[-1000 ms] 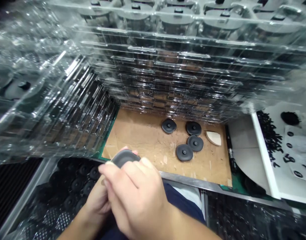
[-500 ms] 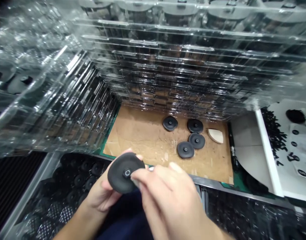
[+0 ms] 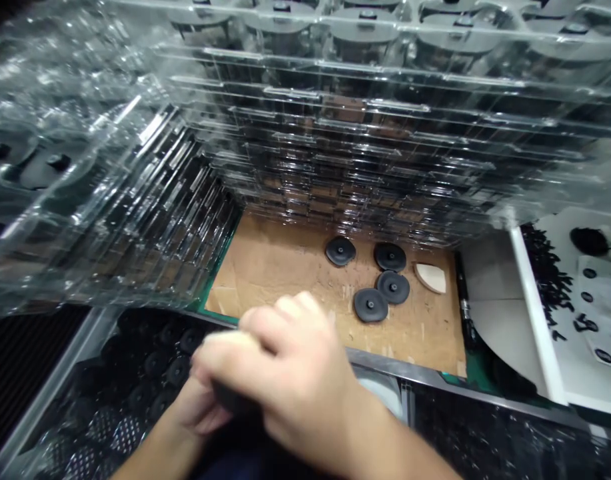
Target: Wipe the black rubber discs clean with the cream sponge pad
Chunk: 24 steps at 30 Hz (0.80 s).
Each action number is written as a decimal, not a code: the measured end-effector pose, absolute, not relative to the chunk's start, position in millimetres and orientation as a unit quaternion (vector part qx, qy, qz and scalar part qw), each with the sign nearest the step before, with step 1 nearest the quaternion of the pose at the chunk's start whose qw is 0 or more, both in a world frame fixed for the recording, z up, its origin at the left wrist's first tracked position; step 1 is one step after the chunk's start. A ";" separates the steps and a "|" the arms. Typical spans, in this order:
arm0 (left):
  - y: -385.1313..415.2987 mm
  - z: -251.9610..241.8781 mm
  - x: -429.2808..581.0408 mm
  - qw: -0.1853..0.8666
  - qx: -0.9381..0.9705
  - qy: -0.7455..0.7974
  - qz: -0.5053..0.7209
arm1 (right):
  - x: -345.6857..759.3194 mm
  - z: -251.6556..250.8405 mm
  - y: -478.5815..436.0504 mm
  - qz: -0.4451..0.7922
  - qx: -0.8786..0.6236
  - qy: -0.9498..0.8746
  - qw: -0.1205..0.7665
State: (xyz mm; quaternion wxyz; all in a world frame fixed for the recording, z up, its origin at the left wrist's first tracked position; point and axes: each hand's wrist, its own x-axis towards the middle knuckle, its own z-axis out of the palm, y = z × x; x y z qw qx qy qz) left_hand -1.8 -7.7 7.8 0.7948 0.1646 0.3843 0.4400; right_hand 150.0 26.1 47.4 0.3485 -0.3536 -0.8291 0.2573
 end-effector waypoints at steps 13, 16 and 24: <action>-11.5 -6.7 -16.6 0.871 0.026 0.182 0.455 | 164.0 -88.1 22.8 0.291 -0.622 -0.647 0.332; -10.6 -6.7 -19.5 0.876 0.017 0.173 0.449 | 160.8 -68.2 8.6 0.318 -0.590 -0.656 0.347; -13.6 -18.4 -17.6 0.710 0.296 0.353 0.533 | 158.0 -49.9 5.9 0.337 -0.597 -0.625 0.372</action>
